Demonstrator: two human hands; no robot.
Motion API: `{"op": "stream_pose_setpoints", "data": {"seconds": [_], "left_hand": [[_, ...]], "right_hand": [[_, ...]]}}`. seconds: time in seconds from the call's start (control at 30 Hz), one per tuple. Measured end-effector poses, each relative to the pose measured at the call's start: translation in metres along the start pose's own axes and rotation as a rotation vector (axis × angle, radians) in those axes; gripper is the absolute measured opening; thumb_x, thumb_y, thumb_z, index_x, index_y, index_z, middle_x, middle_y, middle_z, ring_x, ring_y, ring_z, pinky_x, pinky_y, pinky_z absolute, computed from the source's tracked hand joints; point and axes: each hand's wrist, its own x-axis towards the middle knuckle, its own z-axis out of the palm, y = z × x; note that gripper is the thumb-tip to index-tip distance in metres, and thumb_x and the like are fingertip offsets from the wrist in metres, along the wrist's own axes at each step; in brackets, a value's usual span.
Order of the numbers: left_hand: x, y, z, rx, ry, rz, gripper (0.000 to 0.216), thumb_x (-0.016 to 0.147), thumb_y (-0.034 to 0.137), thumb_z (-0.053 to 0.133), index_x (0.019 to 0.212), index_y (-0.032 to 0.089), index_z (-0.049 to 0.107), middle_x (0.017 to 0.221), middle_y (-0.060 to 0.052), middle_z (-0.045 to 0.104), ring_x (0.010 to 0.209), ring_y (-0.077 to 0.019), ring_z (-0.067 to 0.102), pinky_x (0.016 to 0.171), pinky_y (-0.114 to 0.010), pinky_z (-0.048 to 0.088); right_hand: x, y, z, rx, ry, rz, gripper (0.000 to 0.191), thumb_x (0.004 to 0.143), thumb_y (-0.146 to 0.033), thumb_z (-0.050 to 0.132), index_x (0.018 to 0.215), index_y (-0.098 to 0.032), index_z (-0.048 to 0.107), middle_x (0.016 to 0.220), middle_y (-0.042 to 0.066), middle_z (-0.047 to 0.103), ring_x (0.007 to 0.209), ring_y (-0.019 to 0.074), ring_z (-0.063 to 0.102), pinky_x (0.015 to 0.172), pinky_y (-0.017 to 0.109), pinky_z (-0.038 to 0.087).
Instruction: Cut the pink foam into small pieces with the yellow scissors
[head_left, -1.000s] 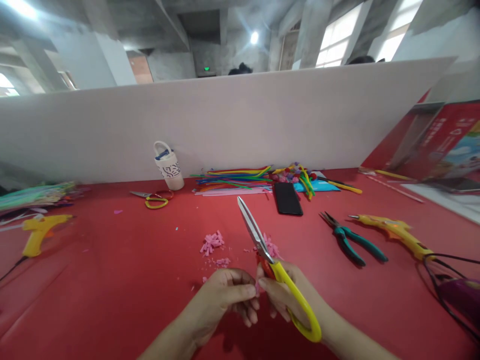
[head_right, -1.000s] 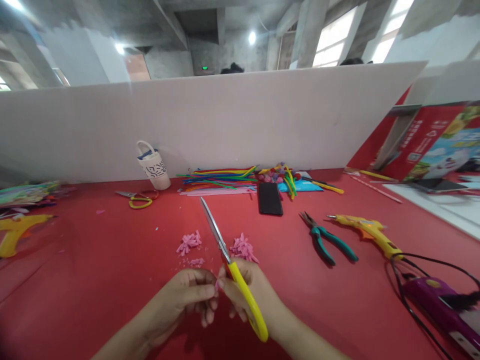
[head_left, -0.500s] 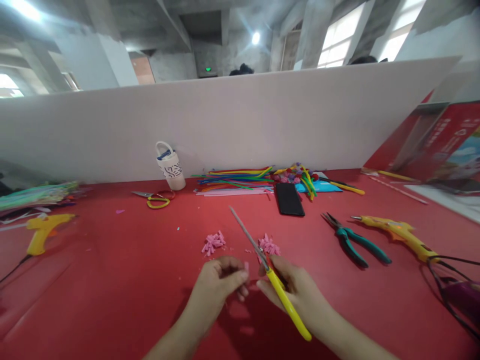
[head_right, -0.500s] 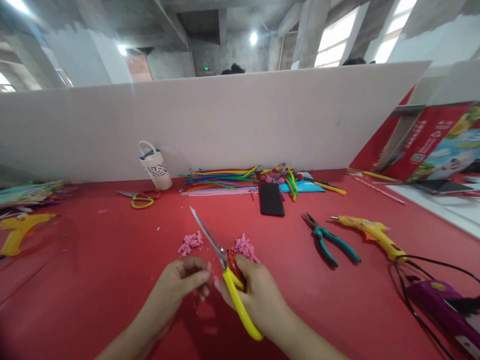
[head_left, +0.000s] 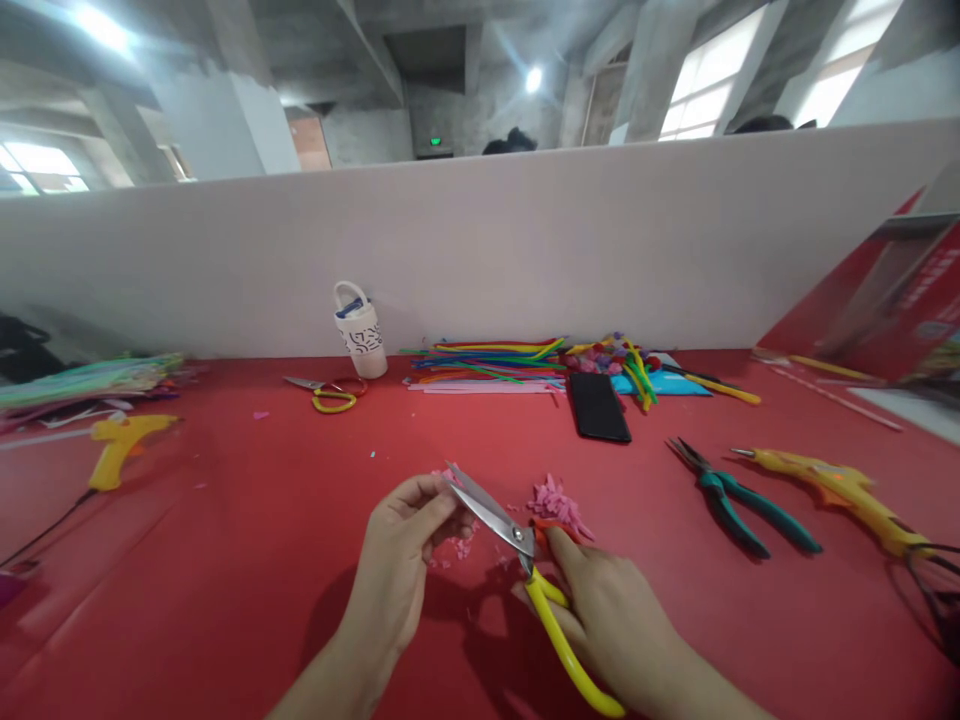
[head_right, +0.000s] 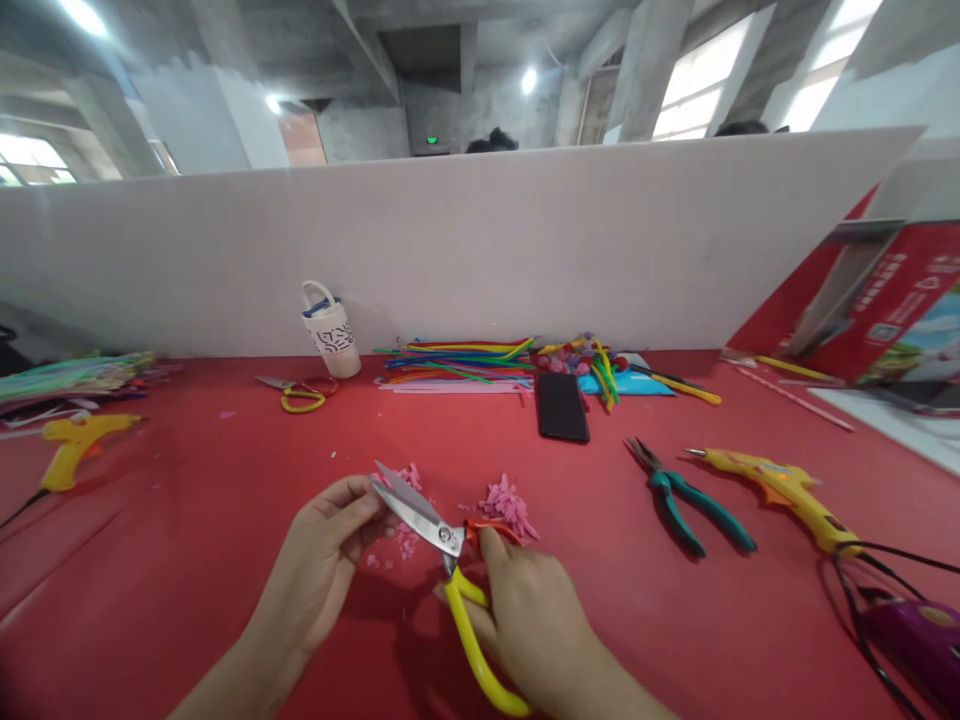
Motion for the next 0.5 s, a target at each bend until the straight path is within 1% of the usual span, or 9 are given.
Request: {"op": "stream_pose_setpoints", "data": {"seconds": [0.23, 0.3, 0.5], "left_hand": [[-0.0028, -0.0027, 0.0018, -0.026, 0.029, 0.019, 0.007, 0.070, 0.013, 0.054, 0.063, 0.014, 0.055, 0.062, 0.000, 0.057, 0.057, -0.0089, 0.052, 0.059, -0.021, 0.042], [-0.0036, -0.0032, 0.0017, -0.030, 0.039, 0.026, 0.007, 0.069, 0.012, 0.054, 0.063, 0.013, 0.056, 0.061, 0.000, 0.057, 0.056, -0.0085, 0.052, 0.058, -0.021, 0.042], [-0.0044, -0.0033, 0.0023, -0.036, 0.060, 0.028, 0.007, 0.069, 0.012, 0.053, 0.063, 0.014, 0.056, 0.060, 0.001, 0.057, 0.055, -0.0080, 0.051, 0.057, -0.020, 0.041]], "right_hand": [[-0.0014, 0.0002, 0.0055, -0.047, 0.027, -0.017, 0.032, 0.078, -0.047, 0.039, 0.089, -0.017, 0.044, 0.060, 0.003, 0.062, 0.051, 0.0195, 0.059, 0.043, 0.025, 0.032], [-0.0014, -0.0001, 0.0065, -0.075, 0.043, -0.026, 0.031, 0.078, -0.046, 0.040, 0.090, -0.017, 0.044, 0.059, 0.003, 0.062, 0.050, 0.0196, 0.059, 0.042, 0.025, 0.031], [-0.0023, -0.0028, 0.0060, -0.144, 0.064, -0.047, 0.025, 0.078, -0.041, 0.041, 0.084, -0.017, 0.045, 0.054, 0.001, 0.060, 0.046, 0.0190, 0.058, 0.041, 0.025, 0.027]]}}
